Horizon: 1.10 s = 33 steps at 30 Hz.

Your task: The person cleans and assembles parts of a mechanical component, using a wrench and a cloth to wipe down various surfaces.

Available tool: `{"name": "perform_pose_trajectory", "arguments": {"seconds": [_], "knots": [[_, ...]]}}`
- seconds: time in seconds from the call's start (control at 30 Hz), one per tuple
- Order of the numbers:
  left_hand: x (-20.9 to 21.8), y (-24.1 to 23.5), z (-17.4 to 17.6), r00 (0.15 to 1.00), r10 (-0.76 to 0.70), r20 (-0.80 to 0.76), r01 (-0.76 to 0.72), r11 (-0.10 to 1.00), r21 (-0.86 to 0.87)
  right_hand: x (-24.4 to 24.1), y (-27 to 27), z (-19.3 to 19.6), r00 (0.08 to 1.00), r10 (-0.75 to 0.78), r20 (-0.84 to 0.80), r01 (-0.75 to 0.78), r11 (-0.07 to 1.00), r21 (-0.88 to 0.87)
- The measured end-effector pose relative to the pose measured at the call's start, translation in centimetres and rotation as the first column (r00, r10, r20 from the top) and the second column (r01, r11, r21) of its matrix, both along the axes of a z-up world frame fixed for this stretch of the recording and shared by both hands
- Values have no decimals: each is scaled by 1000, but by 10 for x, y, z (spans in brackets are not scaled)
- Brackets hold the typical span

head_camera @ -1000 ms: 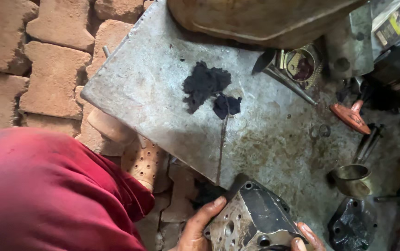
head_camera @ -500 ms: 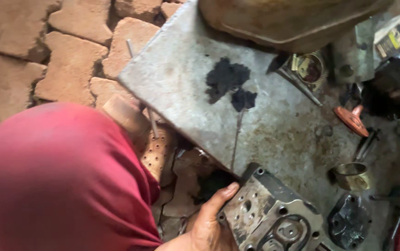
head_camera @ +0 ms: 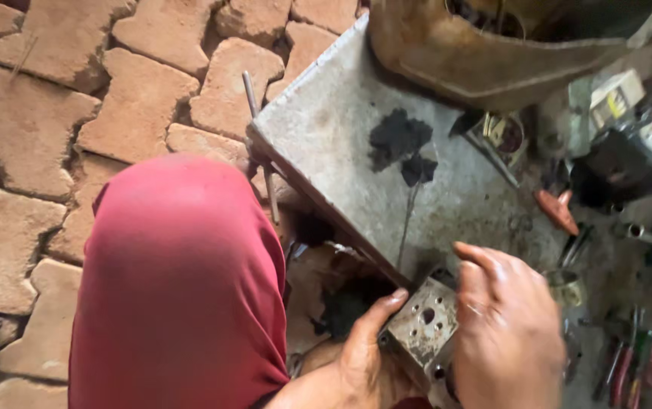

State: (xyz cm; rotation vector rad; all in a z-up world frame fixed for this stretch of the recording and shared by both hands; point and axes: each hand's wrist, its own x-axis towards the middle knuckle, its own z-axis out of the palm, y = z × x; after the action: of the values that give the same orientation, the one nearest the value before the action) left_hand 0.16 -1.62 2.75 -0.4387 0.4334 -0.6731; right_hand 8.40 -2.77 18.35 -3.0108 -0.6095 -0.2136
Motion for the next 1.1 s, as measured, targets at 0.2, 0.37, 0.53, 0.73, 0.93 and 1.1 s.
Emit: {"name": "perform_pose_trajectory", "arguments": {"seconds": [0.2,0.37,0.53,0.73,0.93,1.1], "knots": [[-4,-2,-1,997,-5,80,-7,989,145,6,-10,-20,999,-27,-37,26,999,-31],[-2,-5,1,999,-1,-47,2,1000,14,11,-7,-3,994,-109,3,109,994,-6],[8,2,8,994,109,-1,-109,994,11,7,-38,16,981,-195,-5,190,950,248],[8,7,15,995,73,-70,-68,996,60,-8,-161,18,906,-403,130,380,909,171],[13,12,26,995,57,-87,-40,982,187,-28,-264,-29,820,-571,40,541,797,269],[11,13,27,983,30,-180,35,936,349,-49,-281,-50,784,-621,-31,610,759,228]]}}
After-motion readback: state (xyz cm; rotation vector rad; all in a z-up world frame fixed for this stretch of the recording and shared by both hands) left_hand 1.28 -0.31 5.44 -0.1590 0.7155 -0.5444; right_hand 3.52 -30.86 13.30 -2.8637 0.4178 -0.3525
